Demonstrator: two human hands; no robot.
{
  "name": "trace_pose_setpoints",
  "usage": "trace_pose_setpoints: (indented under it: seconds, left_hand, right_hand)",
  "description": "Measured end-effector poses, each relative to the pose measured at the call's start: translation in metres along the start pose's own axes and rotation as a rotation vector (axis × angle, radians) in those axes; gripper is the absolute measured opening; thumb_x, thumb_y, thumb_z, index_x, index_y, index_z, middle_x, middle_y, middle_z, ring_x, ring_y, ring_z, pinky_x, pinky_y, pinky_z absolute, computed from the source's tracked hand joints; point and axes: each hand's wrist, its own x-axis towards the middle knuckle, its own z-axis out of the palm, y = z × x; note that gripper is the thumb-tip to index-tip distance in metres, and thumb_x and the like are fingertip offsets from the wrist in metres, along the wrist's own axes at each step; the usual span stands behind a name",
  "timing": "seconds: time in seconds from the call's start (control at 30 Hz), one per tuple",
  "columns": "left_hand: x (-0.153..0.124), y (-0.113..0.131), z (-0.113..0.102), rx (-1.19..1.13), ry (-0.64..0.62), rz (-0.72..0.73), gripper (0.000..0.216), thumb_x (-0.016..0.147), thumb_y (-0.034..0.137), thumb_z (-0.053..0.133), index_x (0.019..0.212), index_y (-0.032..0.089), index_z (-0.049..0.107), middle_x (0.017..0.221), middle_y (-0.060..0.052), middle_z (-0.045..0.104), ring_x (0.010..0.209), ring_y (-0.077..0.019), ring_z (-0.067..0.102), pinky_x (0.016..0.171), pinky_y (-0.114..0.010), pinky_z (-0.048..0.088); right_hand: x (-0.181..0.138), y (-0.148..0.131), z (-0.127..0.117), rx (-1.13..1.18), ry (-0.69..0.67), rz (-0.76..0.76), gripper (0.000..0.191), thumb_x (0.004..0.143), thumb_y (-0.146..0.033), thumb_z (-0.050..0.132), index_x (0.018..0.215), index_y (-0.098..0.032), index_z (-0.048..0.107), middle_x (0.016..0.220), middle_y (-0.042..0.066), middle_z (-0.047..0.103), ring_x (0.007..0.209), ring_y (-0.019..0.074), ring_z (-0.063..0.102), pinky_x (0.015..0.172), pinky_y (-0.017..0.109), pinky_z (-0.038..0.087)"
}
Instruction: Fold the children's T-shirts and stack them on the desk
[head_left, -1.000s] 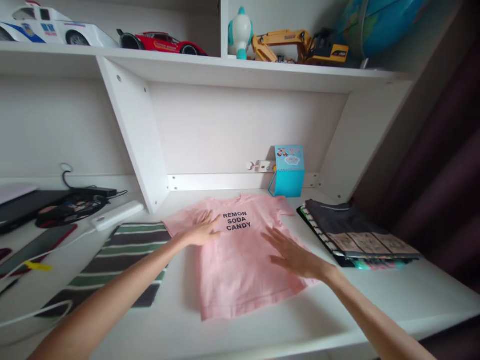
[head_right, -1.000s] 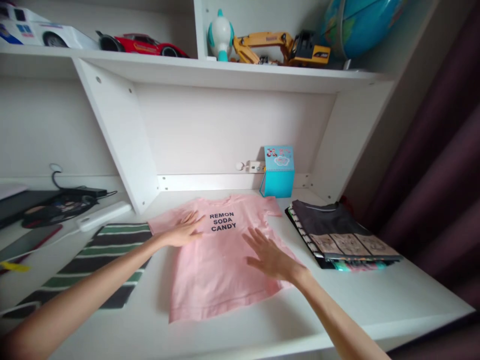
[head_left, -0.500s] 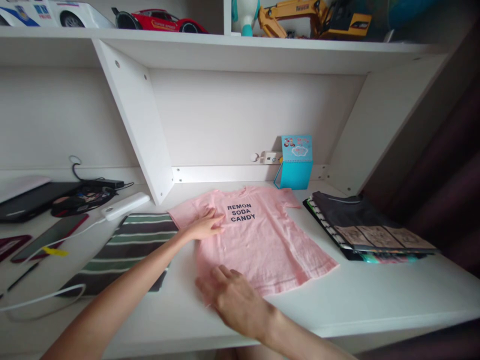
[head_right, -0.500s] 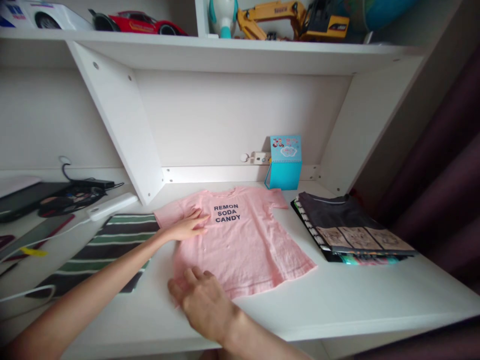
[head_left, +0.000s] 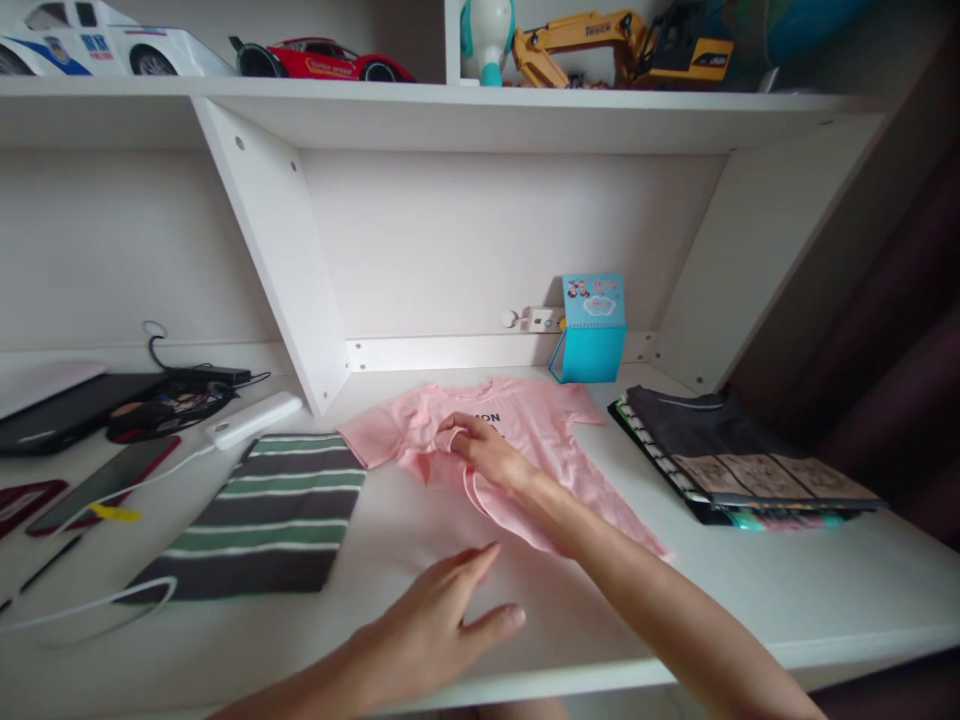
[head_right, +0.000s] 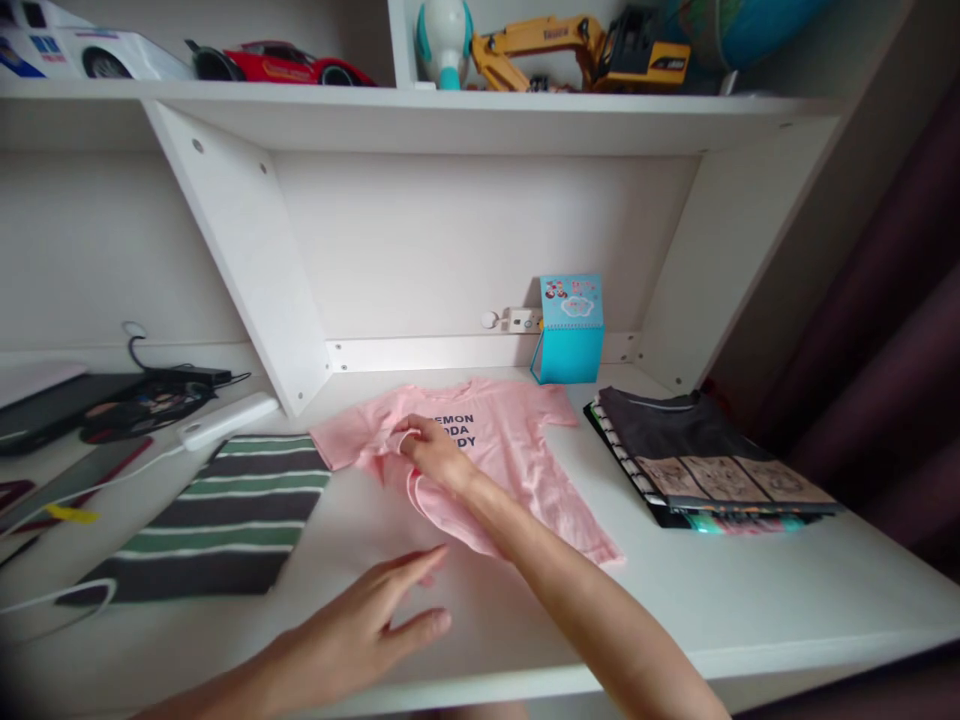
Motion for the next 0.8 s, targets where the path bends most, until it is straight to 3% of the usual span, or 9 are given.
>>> trace_pose_setpoints:
  seconds: [0.07, 0.13, 0.23, 0.3, 0.43, 0.53, 0.63, 0.7, 0.8]
  left_hand:
    - [0.018, -0.003, 0.007, -0.219, -0.03, -0.066, 0.052, 0.081, 0.051, 0.051, 0.12, 0.017, 0.054, 0.121, -0.011, 0.059, 0.105, -0.0246, 0.057, 0.088, -0.035, 0.045]
    - [0.038, -0.004, 0.007, -0.42, -0.01, -0.044, 0.046, 0.082, 0.05, 0.051, 0.112, 0.017, 0.058, 0.111, -0.01, 0.064, 0.102, -0.0235, 0.059, 0.085, -0.031, 0.046]
    - [0.064, -0.009, 0.001, -0.493, 0.198, -0.035, 0.033, 0.078, 0.044, 0.057, 0.093, 0.015, 0.064, 0.091, -0.009, 0.068, 0.09, -0.0233, 0.062, 0.074, -0.029, 0.048]
    - [0.076, -0.017, -0.012, -0.39, 0.355, -0.092, 0.027, 0.076, 0.04, 0.058, 0.074, 0.014, 0.062, 0.071, -0.006, 0.066, 0.073, -0.0216, 0.062, 0.06, -0.027, 0.046]
    - [0.078, -0.03, -0.074, -0.163, 0.514, -0.054, 0.028, 0.072, 0.04, 0.057, 0.06, 0.015, 0.055, 0.05, 0.002, 0.052, 0.051, -0.0143, 0.052, 0.045, -0.022, 0.034]
    - [0.054, -0.016, -0.139, -0.141, 0.705, 0.104, 0.024, 0.071, 0.039, 0.06, 0.079, 0.016, 0.063, 0.067, 0.002, 0.062, 0.059, -0.0137, 0.055, 0.052, -0.022, 0.039]
    - [0.025, 0.011, -0.187, -0.094, 1.004, 0.25, 0.022, 0.07, 0.032, 0.065, 0.087, 0.018, 0.066, 0.073, 0.003, 0.062, 0.062, -0.0113, 0.053, 0.059, -0.023, 0.042]
    - [0.021, 0.02, -0.205, -0.037, 1.108, 0.296, 0.023, 0.071, 0.034, 0.066, 0.086, 0.017, 0.066, 0.07, 0.004, 0.059, 0.06, -0.0095, 0.049, 0.059, -0.022, 0.041]
    - [0.048, 0.009, -0.218, 0.043, 0.901, 0.209, 0.025, 0.073, 0.036, 0.061, 0.083, 0.014, 0.066, 0.071, 0.002, 0.061, 0.063, -0.011, 0.051, 0.06, -0.023, 0.041]
  right_hand:
    - [0.008, -0.018, -0.005, 0.126, 0.104, -0.018, 0.018, 0.076, -0.021, 0.037, 0.089, -0.018, 0.049, 0.068, -0.003, 0.052, 0.054, 0.0079, 0.047, 0.05, 0.019, 0.038]
    - [0.018, -0.041, -0.014, 0.307, 0.216, -0.071, 0.024, 0.075, -0.02, 0.04, 0.095, -0.019, 0.051, 0.064, -0.005, 0.049, 0.051, 0.007, 0.045, 0.049, 0.018, 0.039]
    - [0.034, -0.075, -0.04, 0.509, 0.398, -0.209, 0.028, 0.073, -0.014, 0.042, 0.097, -0.017, 0.057, 0.063, -0.005, 0.051, 0.05, 0.0063, 0.047, 0.054, 0.02, 0.044]
    - [0.041, -0.094, -0.066, 0.473, 0.551, -0.317, 0.023, 0.075, -0.012, 0.042, 0.089, -0.015, 0.059, 0.066, -0.004, 0.054, 0.053, 0.0063, 0.051, 0.058, 0.022, 0.046]
    - [0.022, -0.129, -0.121, 0.275, 0.85, -0.544, 0.015, 0.077, -0.009, 0.045, 0.078, -0.014, 0.06, 0.065, -0.004, 0.053, 0.055, 0.0064, 0.052, 0.06, 0.024, 0.047]
    - [-0.025, -0.161, -0.146, 0.048, 0.871, -0.765, 0.011, 0.075, -0.008, 0.054, 0.073, -0.014, 0.064, 0.061, -0.003, 0.051, 0.053, 0.0077, 0.05, 0.055, 0.024, 0.045]
    - [-0.063, -0.184, -0.159, -0.131, 0.949, -0.933, 0.012, 0.077, -0.013, 0.059, 0.069, -0.02, 0.065, 0.065, -0.001, 0.055, 0.057, 0.0091, 0.052, 0.049, 0.022, 0.039]
    - [-0.066, -0.184, -0.168, -0.168, 1.014, -0.821, 0.016, 0.077, -0.014, 0.057, 0.065, -0.022, 0.063, 0.062, -0.003, 0.055, 0.051, 0.007, 0.049, 0.044, 0.02, 0.035]
    - [-0.036, -0.151, -0.182, -0.1, 0.959, -0.313, 0.019, 0.073, -0.006, 0.054, 0.059, -0.018, 0.058, 0.049, -0.006, 0.049, 0.039, 0.0057, 0.044, 0.041, 0.02, 0.035]
